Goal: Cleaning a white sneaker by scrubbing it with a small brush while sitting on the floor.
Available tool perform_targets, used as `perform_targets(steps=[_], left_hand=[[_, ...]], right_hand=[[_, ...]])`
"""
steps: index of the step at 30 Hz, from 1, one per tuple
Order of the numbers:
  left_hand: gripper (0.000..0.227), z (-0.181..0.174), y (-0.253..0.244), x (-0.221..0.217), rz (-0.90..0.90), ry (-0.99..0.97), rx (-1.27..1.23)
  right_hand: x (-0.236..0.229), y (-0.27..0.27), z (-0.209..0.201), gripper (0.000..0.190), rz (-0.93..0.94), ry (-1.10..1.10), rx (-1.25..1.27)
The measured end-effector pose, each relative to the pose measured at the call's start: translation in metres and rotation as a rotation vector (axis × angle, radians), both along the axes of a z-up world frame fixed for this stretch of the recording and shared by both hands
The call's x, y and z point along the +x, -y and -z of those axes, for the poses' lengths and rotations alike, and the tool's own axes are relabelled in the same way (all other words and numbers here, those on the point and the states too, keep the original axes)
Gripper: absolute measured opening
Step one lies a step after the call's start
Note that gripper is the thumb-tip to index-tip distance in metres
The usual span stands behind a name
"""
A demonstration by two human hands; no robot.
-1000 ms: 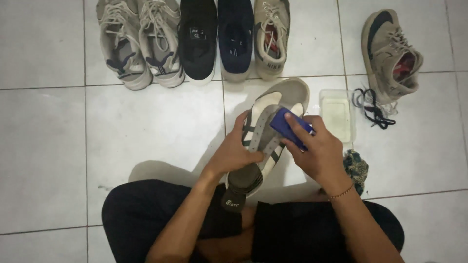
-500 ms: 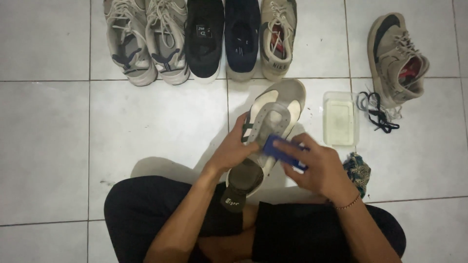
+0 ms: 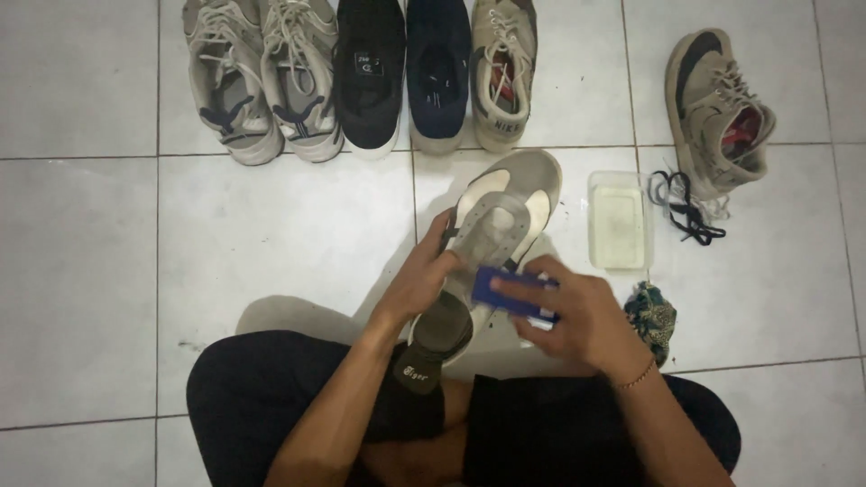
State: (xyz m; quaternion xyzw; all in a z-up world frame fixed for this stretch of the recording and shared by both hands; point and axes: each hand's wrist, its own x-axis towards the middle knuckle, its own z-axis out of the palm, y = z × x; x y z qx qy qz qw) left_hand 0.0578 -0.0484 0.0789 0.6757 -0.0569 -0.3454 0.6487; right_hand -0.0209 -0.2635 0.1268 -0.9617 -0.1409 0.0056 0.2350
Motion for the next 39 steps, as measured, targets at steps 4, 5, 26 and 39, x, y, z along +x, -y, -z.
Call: perform_targets(steps=[4, 5, 26, 39], left_hand=[[0.093, 0.003, -0.001, -0.003, -0.002, 0.022, -0.017], [0.092, 0.003, -0.002, -0.003, -0.011, 0.024, -0.033], [0.095, 0.021, 0.005, -0.002, 0.027, 0.135, -0.015], [0.125, 0.002, 0.009, -0.003, 0.238, 0.208, -0.016]], right_hand=[[0.002, 0.015, 0.017, 0.058, 0.175, 0.140, -0.199], [0.000, 0.009, 0.012, 0.059, 0.122, 0.050, -0.098], [0.010, 0.015, 0.006, 0.052, 0.205, 0.002, -0.053], [0.018, 0.017, 0.019, 0.059, 0.234, -0.086, -0.352]])
